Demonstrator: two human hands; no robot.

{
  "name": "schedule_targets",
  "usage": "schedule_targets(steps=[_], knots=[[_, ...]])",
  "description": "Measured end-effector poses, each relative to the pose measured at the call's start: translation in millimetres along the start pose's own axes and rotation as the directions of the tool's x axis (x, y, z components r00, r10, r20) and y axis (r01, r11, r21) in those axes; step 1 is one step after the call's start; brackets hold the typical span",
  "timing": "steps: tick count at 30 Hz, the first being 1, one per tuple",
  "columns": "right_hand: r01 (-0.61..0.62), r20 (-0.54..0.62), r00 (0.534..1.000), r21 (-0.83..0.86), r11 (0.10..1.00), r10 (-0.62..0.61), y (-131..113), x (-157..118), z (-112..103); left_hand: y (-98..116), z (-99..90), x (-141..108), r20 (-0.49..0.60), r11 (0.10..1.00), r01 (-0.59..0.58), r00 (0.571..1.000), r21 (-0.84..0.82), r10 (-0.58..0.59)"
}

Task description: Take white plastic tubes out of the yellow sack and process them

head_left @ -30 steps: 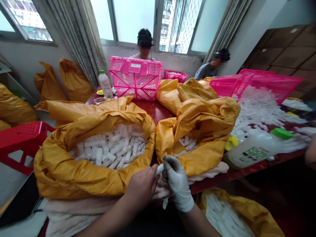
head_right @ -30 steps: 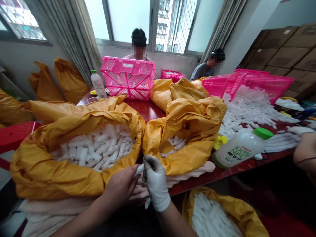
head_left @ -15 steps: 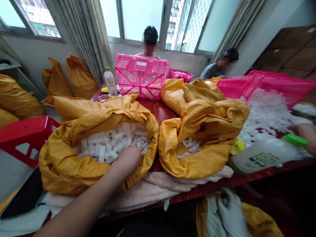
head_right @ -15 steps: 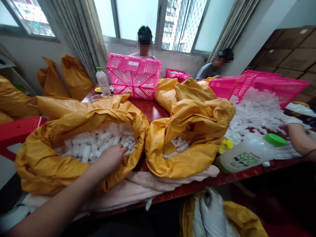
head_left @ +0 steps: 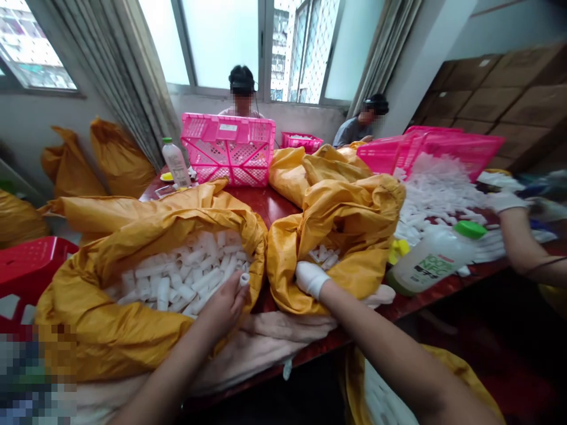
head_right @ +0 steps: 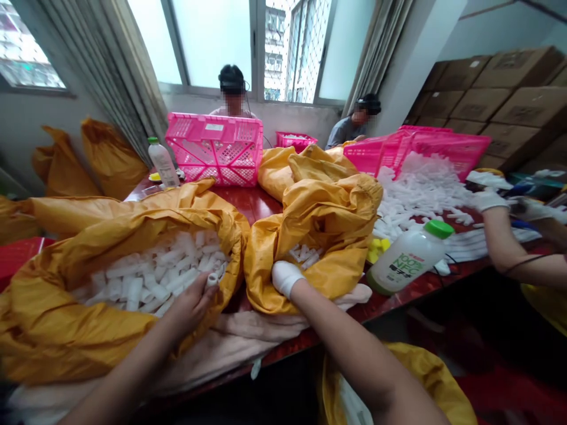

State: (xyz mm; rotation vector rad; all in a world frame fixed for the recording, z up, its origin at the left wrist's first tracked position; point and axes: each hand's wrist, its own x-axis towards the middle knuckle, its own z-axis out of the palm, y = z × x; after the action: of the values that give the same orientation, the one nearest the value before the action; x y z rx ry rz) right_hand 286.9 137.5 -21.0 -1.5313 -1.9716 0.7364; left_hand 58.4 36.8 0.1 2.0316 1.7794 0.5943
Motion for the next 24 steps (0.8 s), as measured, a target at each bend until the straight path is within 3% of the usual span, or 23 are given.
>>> schedule_targets(steps=[3, 5, 7, 8, 10, 11, 12, 14, 16, 20, 22, 24], knots=[[-0.020, 0.022, 1.000, 0.066, 0.998, 0.018, -1.6, -9.1, -12.8, 7.4, 5.9, -17.9, -0.046, 0.975, 0.002, 0.999, -0.222, -0.012], [-0.020, 0.014, 1.000, 0.125, 0.992, 0.018, -13.6, -23.5, -28.7, 12.5, 9.5, -27.2, 0.000, 0.958, -0.008, 1.000, -0.285, 0.009], [-0.049, -0.002, 0.999, 0.376, 0.925, 0.053, -33.7, -39.3, -36.9, 19.1, 11.4, -32.4, 0.082, 0.941, -0.009, 0.996, -0.337, 0.039], [-0.069, -0.003, 0.996, 0.556, 0.828, 0.085, -45.3, -46.7, -35.7, 22.9, 11.6, -33.6, 0.117, 0.933, -0.009, 0.992, -0.359, 0.055], [-0.090, 0.016, 0.989, 0.848, 0.523, 0.145, -67.2, -58.6, -23.3, 30.6, 11.4, -34.2, 0.155, 0.919, -0.017, 0.984, -0.394, 0.085], [-0.083, 0.021, 0.987, 0.917, 0.390, 0.162, -76.0, -63.1, -14.0, 33.9, 11.1, -34.0, 0.165, 0.910, -0.023, 0.981, -0.415, 0.100], [-0.067, 0.012, 0.986, 0.943, 0.325, 0.169, -82.6, -66.7, -4.3, 36.5, 10.8, -33.9, 0.167, 0.894, -0.023, 0.980, -0.447, 0.109], [-0.027, -0.026, 0.985, 0.952, 0.305, 0.170, -89.0, -72.4, 11.9, 39.1, 10.9, -34.4, 0.174, 0.840, -0.005, 0.978, -0.543, 0.119], [-0.008, -0.042, 0.989, 0.941, 0.338, 0.141, -88.8, -77.0, 19.4, 38.8, 12.4, -36.5, 0.200, 0.765, 0.031, 0.971, -0.643, 0.129], [-0.030, 0.026, 1.000, 0.912, 0.410, 0.015, -85.2, -81.6, 15.3, 38.0, 23.3, -43.1, 0.229, 0.638, 0.085, 0.962, -0.765, 0.147], [-0.058, 0.071, 0.997, 0.920, 0.389, -0.021, -85.3, -81.7, 12.8, 39.7, 31.7, -44.8, 0.261, 0.463, 0.146, 0.945, -0.874, 0.194], [-0.093, 0.086, 0.996, 0.960, 0.265, 0.039, -85.3, -81.4, 13.2, 41.1, 37.2, -43.8, 0.306, 0.224, 0.250, 0.915, -0.942, 0.264]])
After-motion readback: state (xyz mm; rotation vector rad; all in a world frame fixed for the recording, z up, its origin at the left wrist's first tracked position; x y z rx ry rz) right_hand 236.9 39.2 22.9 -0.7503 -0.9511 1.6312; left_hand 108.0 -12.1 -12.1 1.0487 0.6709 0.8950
